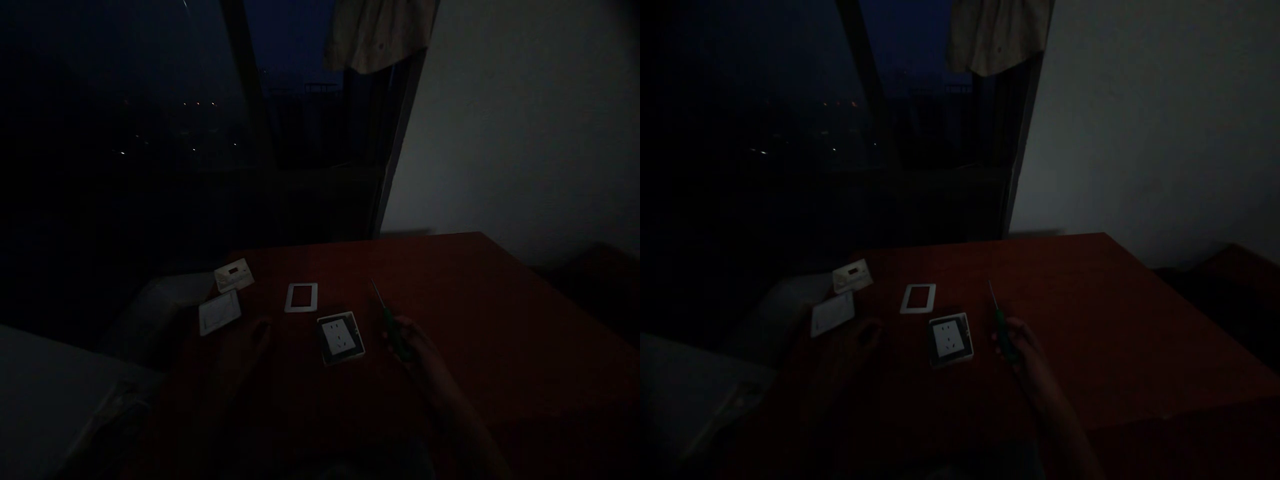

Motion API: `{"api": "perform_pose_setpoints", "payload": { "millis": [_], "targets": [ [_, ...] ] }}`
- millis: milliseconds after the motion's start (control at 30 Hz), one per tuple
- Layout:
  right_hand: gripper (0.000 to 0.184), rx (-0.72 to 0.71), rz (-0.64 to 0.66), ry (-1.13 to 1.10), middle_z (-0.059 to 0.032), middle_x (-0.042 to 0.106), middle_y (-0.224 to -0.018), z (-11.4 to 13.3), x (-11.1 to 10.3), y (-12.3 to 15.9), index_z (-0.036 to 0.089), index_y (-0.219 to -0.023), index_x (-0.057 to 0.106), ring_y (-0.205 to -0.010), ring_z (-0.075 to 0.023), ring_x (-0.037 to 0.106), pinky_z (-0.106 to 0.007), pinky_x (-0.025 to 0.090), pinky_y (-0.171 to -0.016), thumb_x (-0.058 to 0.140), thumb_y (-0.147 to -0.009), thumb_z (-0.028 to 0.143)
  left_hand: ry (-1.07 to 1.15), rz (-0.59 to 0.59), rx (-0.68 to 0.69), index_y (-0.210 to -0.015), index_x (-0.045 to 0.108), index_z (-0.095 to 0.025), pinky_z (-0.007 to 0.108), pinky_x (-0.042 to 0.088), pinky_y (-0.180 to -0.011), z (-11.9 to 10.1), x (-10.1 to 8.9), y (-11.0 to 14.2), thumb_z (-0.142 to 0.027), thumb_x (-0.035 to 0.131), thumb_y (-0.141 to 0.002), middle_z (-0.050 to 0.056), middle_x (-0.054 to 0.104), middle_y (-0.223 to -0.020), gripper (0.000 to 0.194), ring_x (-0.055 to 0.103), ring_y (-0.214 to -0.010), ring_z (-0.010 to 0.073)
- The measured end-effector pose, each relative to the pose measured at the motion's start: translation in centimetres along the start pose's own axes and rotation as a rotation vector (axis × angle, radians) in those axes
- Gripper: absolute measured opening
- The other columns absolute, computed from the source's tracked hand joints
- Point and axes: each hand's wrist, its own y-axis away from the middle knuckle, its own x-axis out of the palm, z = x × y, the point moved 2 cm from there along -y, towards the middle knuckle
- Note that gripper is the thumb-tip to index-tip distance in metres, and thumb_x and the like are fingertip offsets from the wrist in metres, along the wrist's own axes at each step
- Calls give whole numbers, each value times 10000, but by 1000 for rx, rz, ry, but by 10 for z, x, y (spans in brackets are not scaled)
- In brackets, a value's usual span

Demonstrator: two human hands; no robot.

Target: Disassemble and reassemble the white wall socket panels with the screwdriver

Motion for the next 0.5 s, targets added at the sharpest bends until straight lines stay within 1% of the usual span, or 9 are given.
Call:
{"api": "perform_pose_setpoints", "payload": {
  "millis": [67,133,233,367,400,500],
  "targets": [
    [382,-3,-7,33,-29,731,-915,-1,0,0,276,-1039,629,-754,-188,657,-302,469,-704,715,-713,457,-28,-61,-52,-918,632,-231,346,504,-876,17,-6,6,-353,419,-870,34,702,-1002,251,655,-943,230],
    [392,-9,-13,63,-29,729,-906,-1,-1,0,271,-1036,629,-759,-188,654,-299,467,-705,710,-713,478,-46,-98,-74,-934,635,-231,370,502,-890,29,-9,13,-375,421,-867,44,701,-1027,266,649,-968,245],
    [406,-20,-16,86,-38,724,-921,-1,-1,2,262,-1040,628,-804,-206,656,-312,469,-728,706,-712,489,-73,-87,-81,-956,638,-239,396,486,-923,36,-5,21,-360,438,-852,48,694,-1071,256,637,-1005,253],
    [396,-8,-33,86,-29,726,-918,-1,-1,3,277,-1054,612,-803,-203,654,-310,466,-730,692,-730,490,-85,-20,-87,-996,640,-253,398,480,-932,36,2,28,-339,434,-861,34,683,-1095,261,631,-1021,244],
    [385,-8,-24,93,-25,727,-914,-1,-1,3,280,-1058,607,-793,-195,650,-304,464,-734,683,-743,486,-76,-29,-77,-1001,639,-248,392,476,-939,34,2,28,-343,436,-864,38,676,-1105,263,624,-1034,242],
    [371,-20,-7,112,-25,726,-931,-1,1,5,280,-1073,597,-815,-190,646,-296,461,-754,668,-765,475,-71,-113,-48,-991,631,-229,400,445,-980,23,1,29,-365,454,-872,64,650,-1117,253,594,-1075,255]
  ]
}}
